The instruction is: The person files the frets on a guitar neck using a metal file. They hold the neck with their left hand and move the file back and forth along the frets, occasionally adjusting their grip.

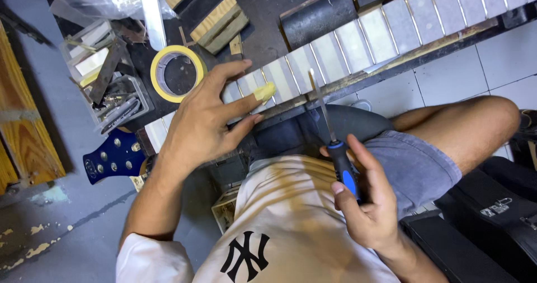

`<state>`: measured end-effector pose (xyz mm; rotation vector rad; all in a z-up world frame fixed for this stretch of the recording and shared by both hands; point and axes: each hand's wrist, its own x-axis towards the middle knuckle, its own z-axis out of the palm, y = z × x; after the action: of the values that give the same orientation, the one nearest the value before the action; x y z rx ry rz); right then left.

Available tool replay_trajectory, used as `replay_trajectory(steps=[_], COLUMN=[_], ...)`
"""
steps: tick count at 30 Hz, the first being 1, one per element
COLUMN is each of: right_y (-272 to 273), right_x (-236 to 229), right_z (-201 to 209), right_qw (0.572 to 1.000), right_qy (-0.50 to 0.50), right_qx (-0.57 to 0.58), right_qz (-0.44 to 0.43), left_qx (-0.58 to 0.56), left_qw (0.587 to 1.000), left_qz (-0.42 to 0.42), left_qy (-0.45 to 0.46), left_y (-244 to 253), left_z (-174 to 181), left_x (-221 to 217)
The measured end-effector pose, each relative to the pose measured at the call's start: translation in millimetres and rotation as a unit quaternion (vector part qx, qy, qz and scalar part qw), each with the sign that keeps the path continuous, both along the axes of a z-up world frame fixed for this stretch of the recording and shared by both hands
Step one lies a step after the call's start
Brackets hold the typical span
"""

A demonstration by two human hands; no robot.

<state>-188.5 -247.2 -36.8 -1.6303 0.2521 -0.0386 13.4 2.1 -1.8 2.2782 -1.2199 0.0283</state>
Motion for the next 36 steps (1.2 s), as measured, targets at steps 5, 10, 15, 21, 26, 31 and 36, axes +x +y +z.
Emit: replay_trajectory(steps=[5,10,15,21,26,31,36], right_y=[-5.9,-0.7,1.2,2.1,4.0,7.4,11.8], right_x=[3.0,11.9,15.1,18.3,16.0,14.2,12.0], right_z=[3.3,5.0,4.6,15.6,12.2,18.7,13.9], right_qw=[0.991,0.980,0.978,0.977,0.971,0.969,0.945], right_qy=[-0.012,-0.075,-0.090,-0.104,-0.124,-0.123,-0.121], right_qx=[-0.127,-0.180,-0.174,-0.163,-0.171,-0.196,-0.297], right_qz=[0.038,0.034,0.069,0.095,0.111,0.089,0.069], left_qx=[0.031,0.100,0.089,0.076,0.073,0.097,0.126], left_qw=[0.999,0.988,0.985,0.987,0.985,0.985,0.984], left_qz=[-0.043,-0.115,-0.147,-0.144,-0.158,-0.141,-0.127], left_qy=[0.001,-0.013,0.000,-0.004,-0.003,-0.024,-0.019], left_y=[-2.4,-14.6,-14.8,-14.8,-13.3,-16.2,-19.3], left_z=[4.7,10.7,-5.9,-2.8,-6.7,-4.4,-1.0], left_x=[7.9,26.8,38.9,37.7,39.0,35.5,33.9])
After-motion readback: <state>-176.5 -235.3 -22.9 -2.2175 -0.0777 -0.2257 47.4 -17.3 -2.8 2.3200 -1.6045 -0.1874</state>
